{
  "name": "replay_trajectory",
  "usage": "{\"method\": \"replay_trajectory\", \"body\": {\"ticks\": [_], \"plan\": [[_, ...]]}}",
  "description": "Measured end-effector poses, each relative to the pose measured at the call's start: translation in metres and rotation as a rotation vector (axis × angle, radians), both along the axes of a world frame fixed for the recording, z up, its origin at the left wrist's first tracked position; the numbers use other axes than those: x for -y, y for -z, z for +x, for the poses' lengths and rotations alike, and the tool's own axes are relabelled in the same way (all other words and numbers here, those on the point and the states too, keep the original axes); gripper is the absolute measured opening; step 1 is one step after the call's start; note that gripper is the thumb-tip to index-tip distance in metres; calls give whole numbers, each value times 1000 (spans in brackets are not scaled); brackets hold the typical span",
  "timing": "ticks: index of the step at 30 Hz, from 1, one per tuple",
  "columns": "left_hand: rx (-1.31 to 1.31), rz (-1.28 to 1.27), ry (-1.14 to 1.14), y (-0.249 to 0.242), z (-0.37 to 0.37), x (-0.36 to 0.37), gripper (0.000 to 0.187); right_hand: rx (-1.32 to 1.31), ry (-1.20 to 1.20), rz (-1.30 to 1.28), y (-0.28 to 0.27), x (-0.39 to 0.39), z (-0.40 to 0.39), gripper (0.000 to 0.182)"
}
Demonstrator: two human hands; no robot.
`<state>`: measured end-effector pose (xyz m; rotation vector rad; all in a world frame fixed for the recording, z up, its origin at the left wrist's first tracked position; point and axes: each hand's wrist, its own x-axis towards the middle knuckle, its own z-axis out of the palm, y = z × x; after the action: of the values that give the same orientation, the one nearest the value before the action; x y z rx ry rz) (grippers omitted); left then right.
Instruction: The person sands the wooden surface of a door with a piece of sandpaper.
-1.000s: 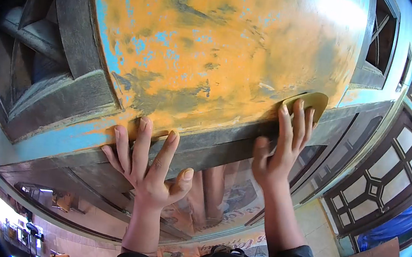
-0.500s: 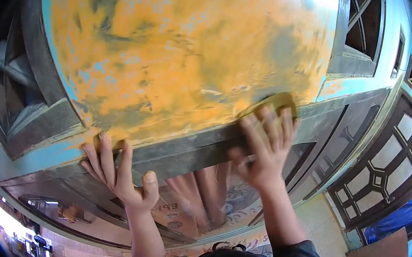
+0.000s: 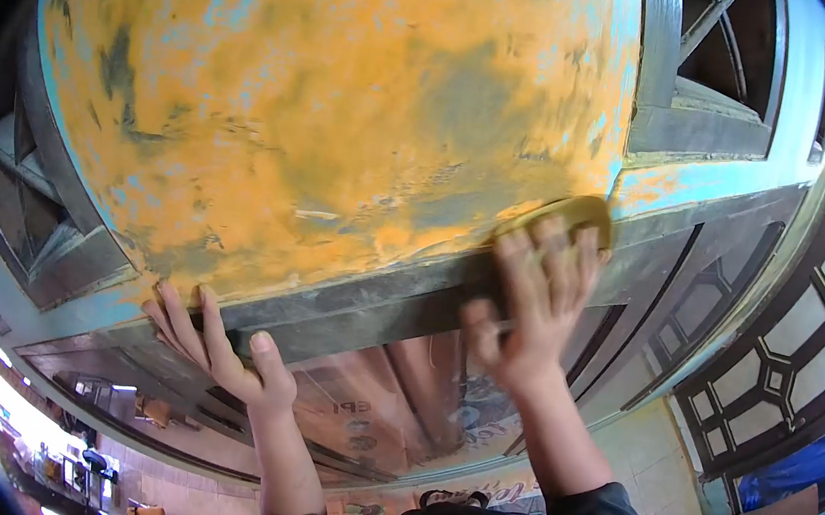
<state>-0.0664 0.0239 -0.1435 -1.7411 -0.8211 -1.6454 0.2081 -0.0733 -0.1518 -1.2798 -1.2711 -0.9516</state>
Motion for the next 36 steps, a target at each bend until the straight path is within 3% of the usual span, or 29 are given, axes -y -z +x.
{"method": "replay_trajectory", "body": {"ticks": [4, 8, 10, 12, 14, 16, 18, 21, 26, 30, 32, 34, 36], "plan": [[32, 1, 0, -2, 20, 6, 62, 84, -24, -41, -1, 6, 9, 54], [-3, -18, -45, -5, 34, 14, 62, -189, 98, 159, -8, 5, 60, 58], [-17, -44, -71, -7, 51, 23, 63, -128, 20, 164, -8, 6, 48, 54], [-89, -76, -81, -7, 62, 32, 66, 103, 2, -2, 0, 11, 37, 49], [-180, -101, -83, -10, 74, 42, 68, 123, 47, 67, 2, 8, 61, 50], [-234, -95, -53, -8, 86, 46, 66, -150, 76, 179, -7, 10, 83, 51], [-304, -76, -38, -10, 99, 50, 64, -209, 20, 216, -13, 13, 82, 50], [-327, -44, -14, -13, 112, 51, 61, 149, 6, -36, 0, 23, 61, 48], [-273, 5, -9, -5, 117, 40, 55, -229, 34, 203, -4, 20, 109, 56], [-281, 37, -39, -4, 122, 40, 57, 138, 7, -61, 4, 29, 73, 59], [-277, 43, -32, -4, 122, 38, 57, 123, 91, 45, -1, 23, 98, 57], [-285, 42, -41, -3, 121, 38, 58, -103, 134, 81, -10, 30, 113, 52], [-291, 44, -37, -3, 120, 38, 58, -112, 55, 82, -13, 30, 94, 53]]}}
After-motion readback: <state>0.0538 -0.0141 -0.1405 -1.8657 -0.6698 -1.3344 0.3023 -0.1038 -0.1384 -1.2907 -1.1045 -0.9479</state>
